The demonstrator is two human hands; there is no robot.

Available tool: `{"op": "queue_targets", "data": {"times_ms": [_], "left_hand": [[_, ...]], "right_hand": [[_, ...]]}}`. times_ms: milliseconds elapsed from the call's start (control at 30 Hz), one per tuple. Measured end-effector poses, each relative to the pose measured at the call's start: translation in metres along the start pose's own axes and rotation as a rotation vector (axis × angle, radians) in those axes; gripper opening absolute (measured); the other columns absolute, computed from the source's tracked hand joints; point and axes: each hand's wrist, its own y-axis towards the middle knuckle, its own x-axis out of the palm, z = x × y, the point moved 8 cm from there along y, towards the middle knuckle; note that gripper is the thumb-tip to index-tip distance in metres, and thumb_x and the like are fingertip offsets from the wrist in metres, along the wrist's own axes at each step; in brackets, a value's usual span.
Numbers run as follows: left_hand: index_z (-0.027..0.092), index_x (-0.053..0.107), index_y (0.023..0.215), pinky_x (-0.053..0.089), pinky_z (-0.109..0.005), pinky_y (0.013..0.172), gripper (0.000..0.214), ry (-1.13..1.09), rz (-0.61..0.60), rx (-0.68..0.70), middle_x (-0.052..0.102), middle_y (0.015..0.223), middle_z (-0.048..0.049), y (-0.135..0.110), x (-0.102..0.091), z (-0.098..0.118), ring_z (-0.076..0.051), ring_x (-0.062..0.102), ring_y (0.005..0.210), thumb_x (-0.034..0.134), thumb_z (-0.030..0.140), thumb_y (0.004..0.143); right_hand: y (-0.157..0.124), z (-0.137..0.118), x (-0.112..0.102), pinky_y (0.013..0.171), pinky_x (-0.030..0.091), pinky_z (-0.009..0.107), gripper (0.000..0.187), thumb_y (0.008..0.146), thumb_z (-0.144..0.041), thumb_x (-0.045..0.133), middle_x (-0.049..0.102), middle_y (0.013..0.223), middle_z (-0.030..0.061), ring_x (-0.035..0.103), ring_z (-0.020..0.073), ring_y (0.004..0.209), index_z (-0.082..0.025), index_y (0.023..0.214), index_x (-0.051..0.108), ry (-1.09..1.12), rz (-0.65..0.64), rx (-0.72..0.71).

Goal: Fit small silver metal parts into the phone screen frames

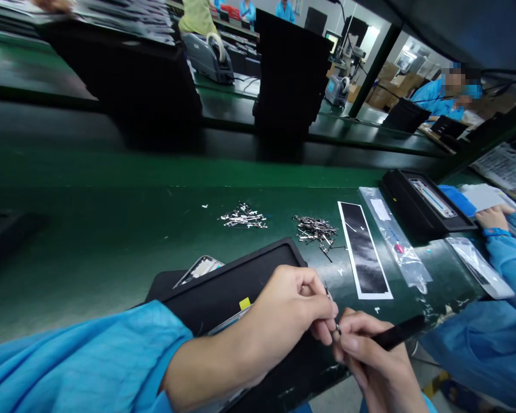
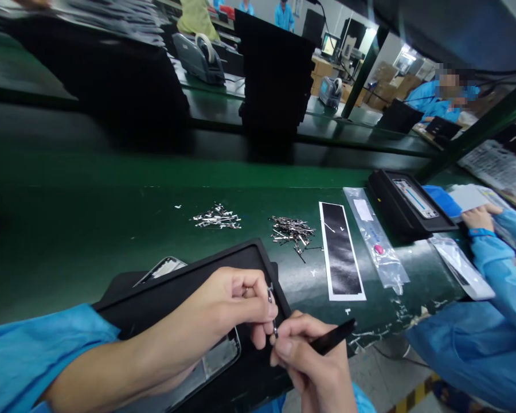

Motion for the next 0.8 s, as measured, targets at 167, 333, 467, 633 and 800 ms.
{"op": "queue_targets", "data": {"times_ms": [167, 333, 467, 633, 800], "left_hand": [[0.010, 0.048, 0.053, 0.039, -0.016, 0.049, 0.011, -0.050, 0.031, -0.008, 0.056, 0.048, -0.0007, -0.0025, 0.0000, -0.0032, -0.009, 0.052, 0.046, 0.054, 0.010, 0.061], [0.011, 0.047, 0.052, 0.039, -0.016, 0.048, 0.012, -0.052, 0.031, -0.008, 0.054, 0.045, -0.0002, -0.0035, 0.0037, -0.0023, -0.009, 0.051, 0.045, 0.052, 0.008, 0.062], [0.011, 0.047, 0.052, 0.039, -0.016, 0.048, 0.012, -0.046, 0.032, -0.006, 0.054, 0.045, -0.0002, -0.0031, 0.0051, -0.0021, -0.009, 0.052, 0.045, 0.051, 0.007, 0.063], [0.011, 0.046, 0.053, 0.039, -0.018, 0.049, 0.011, -0.024, 0.012, 0.026, 0.054, 0.046, -0.0004, -0.0036, 0.0064, -0.0029, -0.010, 0.053, 0.045, 0.050, 0.009, 0.063], [0.012, 0.046, 0.054, 0.040, -0.020, 0.050, 0.011, -0.026, 0.001, 0.057, 0.053, 0.046, -0.0002, -0.0040, 0.0074, -0.0014, -0.012, 0.053, 0.046, 0.051, 0.011, 0.063]], "right_hand": [[-0.0014, -0.0016, 0.0011, 0.035, 0.008, 0.018, 0.017, 0.054, -0.032, 0.069, 0.050, 0.051, 0.0015, 0.028, 0.0021, 0.039, -0.016, 0.056, 0.064, 0.041, 0.038, -0.005], [-0.0015, -0.0021, -0.0001, 0.035, 0.008, 0.017, 0.016, 0.053, -0.032, 0.070, 0.051, 0.051, 0.0017, 0.030, 0.0020, 0.039, -0.017, 0.057, 0.065, 0.065, 0.030, -0.016], [-0.0026, -0.0011, -0.0028, 0.036, 0.008, 0.017, 0.018, 0.051, -0.033, 0.071, 0.050, 0.050, 0.0032, 0.039, 0.0062, 0.046, -0.018, 0.056, 0.065, 0.067, 0.055, -0.004], [-0.0034, -0.0010, -0.0036, 0.037, 0.007, 0.017, 0.020, 0.050, -0.035, 0.072, 0.051, 0.050, 0.0040, 0.040, 0.0067, 0.047, -0.017, 0.055, 0.064, 0.058, 0.070, -0.005], [-0.0038, 0.0001, -0.0045, 0.036, 0.009, 0.017, 0.020, 0.051, -0.035, 0.071, 0.051, 0.052, 0.0039, 0.041, 0.0068, 0.048, -0.017, 0.054, 0.063, 0.043, 0.078, 0.002]]}}
